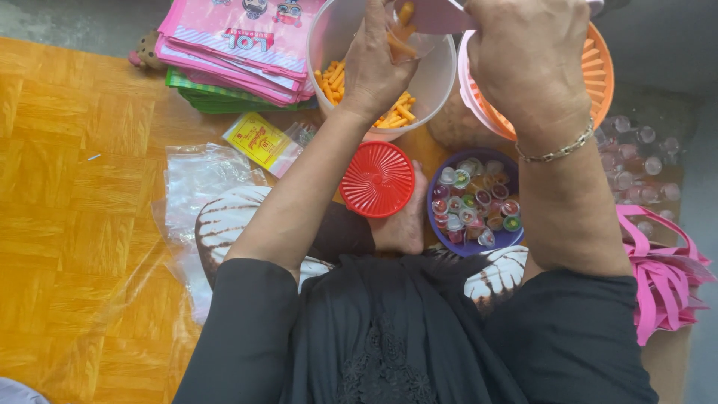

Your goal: Scooping orange snack sticks from a large container into small plastic bags and sealing them.

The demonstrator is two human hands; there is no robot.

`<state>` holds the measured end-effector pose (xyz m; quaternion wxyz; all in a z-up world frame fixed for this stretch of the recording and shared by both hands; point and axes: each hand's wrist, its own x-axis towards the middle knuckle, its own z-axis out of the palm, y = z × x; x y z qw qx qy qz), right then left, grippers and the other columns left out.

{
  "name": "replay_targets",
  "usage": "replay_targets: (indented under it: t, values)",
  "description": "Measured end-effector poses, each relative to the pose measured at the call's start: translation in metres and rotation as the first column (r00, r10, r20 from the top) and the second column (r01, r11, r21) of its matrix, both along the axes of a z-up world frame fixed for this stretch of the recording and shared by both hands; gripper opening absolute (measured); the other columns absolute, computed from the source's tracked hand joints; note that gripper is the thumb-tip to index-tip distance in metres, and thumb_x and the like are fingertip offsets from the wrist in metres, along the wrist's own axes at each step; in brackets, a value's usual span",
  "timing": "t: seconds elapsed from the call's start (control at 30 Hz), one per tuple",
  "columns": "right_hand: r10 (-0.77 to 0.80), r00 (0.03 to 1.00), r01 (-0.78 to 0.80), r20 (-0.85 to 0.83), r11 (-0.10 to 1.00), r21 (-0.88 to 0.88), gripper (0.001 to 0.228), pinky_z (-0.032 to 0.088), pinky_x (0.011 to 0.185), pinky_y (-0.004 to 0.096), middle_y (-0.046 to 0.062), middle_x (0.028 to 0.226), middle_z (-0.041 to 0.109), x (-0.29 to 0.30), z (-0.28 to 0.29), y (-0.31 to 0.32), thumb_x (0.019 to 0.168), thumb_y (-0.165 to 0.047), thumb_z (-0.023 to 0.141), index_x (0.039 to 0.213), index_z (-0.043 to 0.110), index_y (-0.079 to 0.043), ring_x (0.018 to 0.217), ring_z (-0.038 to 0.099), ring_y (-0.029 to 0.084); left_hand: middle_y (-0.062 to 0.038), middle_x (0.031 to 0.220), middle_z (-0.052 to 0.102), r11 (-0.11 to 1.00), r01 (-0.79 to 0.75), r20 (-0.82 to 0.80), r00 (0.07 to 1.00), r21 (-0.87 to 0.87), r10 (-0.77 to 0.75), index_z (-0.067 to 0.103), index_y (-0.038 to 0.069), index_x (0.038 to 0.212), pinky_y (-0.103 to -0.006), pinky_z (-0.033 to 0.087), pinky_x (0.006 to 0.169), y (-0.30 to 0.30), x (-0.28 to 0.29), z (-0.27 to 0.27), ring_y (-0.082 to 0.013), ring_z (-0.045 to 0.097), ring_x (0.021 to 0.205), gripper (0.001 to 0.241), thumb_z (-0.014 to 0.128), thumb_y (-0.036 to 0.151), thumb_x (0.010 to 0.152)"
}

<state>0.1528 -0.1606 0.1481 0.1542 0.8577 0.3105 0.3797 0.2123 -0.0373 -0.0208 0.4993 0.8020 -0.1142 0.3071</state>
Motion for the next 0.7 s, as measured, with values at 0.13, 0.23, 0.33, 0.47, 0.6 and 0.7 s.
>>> replay_targets:
  t: [0.13, 0.23, 0.33, 0.47, 0.6, 0.7]
  values:
    - [-0.051, 0.998, 0.050, 0.031, 0.999, 0.012, 0.023, 0.036, 0.045, 0.026, -0.001, 0.069, 0.055, -0.007, 0.004, -0.015, 0.074, -0.011, 0.064, 0.094, 0.071, -0.019, 0.045, 0.039, 0.016, -0.004, 0.098, 0.060, 0.998, -0.033, -0.023, 0.999, 0.047, 0.034, 0.020, 0.022, 0.126, -0.0296, 0.055, 0.069, 0.001, 0.005, -0.006, -0.0193, 0.065, 0.081, 0.084, 0.077, 0.020, 0.064]
    - [-0.059, 0.998, 0.061, -0.030, 0.994, 0.088, 0.007, 0.037, 0.050, 0.029, 0.002, 0.067, 0.054, -0.008, -0.001, -0.017, 0.082, -0.011, 0.069, 0.086, 0.063, -0.009, 0.046, 0.040, 0.020, -0.003, 0.096, 0.060, 0.995, -0.063, 0.004, 0.998, 0.083, 0.063, 0.020, 0.020, 0.126, -0.0326, 0.055, 0.070, 0.002, 0.004, -0.001, -0.0212, 0.064, 0.081, 0.085, 0.078, 0.019, 0.064]
    - [0.085, 0.972, -0.042, -0.221, 0.981, 0.191, 0.023, 0.037, 0.049, 0.030, 0.003, 0.066, 0.059, -0.011, -0.002, -0.006, 0.073, -0.008, 0.062, 0.094, 0.070, -0.010, 0.050, 0.049, 0.020, -0.004, 0.086, 0.060, 0.999, -0.048, -0.010, 0.999, -0.005, 0.048, 0.028, 0.012, 0.115, -0.0338, 0.053, 0.066, 0.003, -0.001, 0.013, -0.0234, 0.063, 0.072, 0.067, 0.069, 0.013, 0.062]
    - [0.200, 0.951, -0.092, -0.236, 0.911, 0.402, 0.015, 0.036, 0.047, 0.031, 0.011, 0.067, 0.057, -0.011, -0.008, -0.010, 0.077, 0.003, 0.058, 0.091, 0.064, 0.003, 0.049, 0.045, 0.022, -0.006, 0.088, 0.064, 0.995, -0.027, -0.007, 1.000, -0.094, 0.026, 0.021, 0.013, 0.121, -0.0324, 0.055, 0.061, 0.003, -0.002, 0.015, -0.0234, 0.067, 0.070, 0.077, 0.072, 0.017, 0.064]
    - [0.539, 0.792, -0.130, -0.288, 0.610, 0.782, 0.011, 0.037, 0.049, 0.024, 0.018, 0.077, 0.057, -0.007, -0.014, -0.008, 0.081, 0.012, 0.059, 0.091, 0.055, 0.015, 0.059, 0.046, 0.017, -0.010, 0.095, 0.061, 0.987, 0.001, 0.002, 1.000, -0.163, -0.001, 0.023, 0.011, 0.120, -0.0313, 0.056, 0.061, 0.000, -0.009, 0.022, -0.0225, 0.068, 0.071, 0.080, 0.077, 0.023, 0.063]
    - [0.643, 0.667, -0.042, -0.377, 0.537, 0.842, 0.023, 0.038, 0.051, 0.021, 0.015, 0.078, 0.057, 0.003, -0.028, -0.004, 0.080, 0.006, 0.073, 0.094, 0.055, 0.013, 0.061, 0.047, 0.014, -0.012, 0.106, 0.056, 0.994, 0.004, 0.017, 1.000, -0.111, -0.002, 0.022, 0.008, 0.120, -0.0333, 0.054, 0.068, -0.006, -0.010, 0.017, -0.0269, 0.066, 0.083, 0.075, 0.072, 0.020, 0.065]
